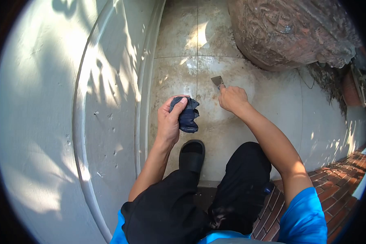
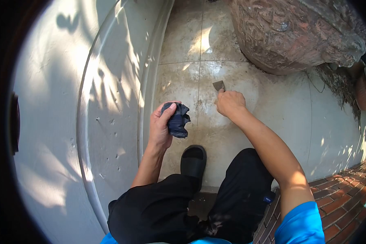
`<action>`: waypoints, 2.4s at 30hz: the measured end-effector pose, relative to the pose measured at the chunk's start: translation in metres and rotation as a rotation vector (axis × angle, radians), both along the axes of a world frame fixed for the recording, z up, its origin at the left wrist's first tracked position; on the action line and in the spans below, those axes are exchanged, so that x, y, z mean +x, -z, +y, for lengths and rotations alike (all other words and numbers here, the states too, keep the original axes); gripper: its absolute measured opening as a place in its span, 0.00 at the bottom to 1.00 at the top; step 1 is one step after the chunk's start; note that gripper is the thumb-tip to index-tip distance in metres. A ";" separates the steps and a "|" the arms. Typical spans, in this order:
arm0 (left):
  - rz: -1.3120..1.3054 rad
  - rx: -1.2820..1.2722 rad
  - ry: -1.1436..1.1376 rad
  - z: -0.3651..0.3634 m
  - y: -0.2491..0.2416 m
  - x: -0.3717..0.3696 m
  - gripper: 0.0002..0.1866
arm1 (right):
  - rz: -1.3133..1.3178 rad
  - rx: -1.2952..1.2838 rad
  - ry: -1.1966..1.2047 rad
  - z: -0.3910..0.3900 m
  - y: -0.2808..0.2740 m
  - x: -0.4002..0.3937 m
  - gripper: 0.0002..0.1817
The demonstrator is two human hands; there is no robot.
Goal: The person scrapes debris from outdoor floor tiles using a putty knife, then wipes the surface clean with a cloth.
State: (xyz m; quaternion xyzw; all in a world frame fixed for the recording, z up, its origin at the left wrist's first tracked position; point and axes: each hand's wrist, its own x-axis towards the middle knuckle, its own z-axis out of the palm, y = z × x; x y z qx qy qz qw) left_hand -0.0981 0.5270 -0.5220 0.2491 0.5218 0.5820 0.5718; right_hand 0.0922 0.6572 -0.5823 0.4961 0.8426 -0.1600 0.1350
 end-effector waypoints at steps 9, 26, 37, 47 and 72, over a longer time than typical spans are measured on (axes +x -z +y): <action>-0.275 -0.059 -0.103 0.079 0.134 0.030 0.11 | -0.064 0.005 0.022 0.022 0.013 -0.002 0.27; -0.241 -0.140 -0.224 0.154 0.176 -0.035 0.11 | -0.328 -0.084 -0.356 0.153 -0.028 -0.032 0.31; -0.227 -0.338 0.238 0.119 0.126 -0.112 0.14 | 0.037 0.000 -0.120 0.144 0.051 -0.060 0.33; -0.417 -0.425 0.008 0.003 0.115 -0.091 0.17 | 0.204 -0.118 -0.150 0.170 0.068 -0.119 0.44; -0.352 -0.395 -0.174 0.009 0.132 -0.006 0.17 | 0.283 -0.004 -0.162 0.345 0.052 -0.253 0.26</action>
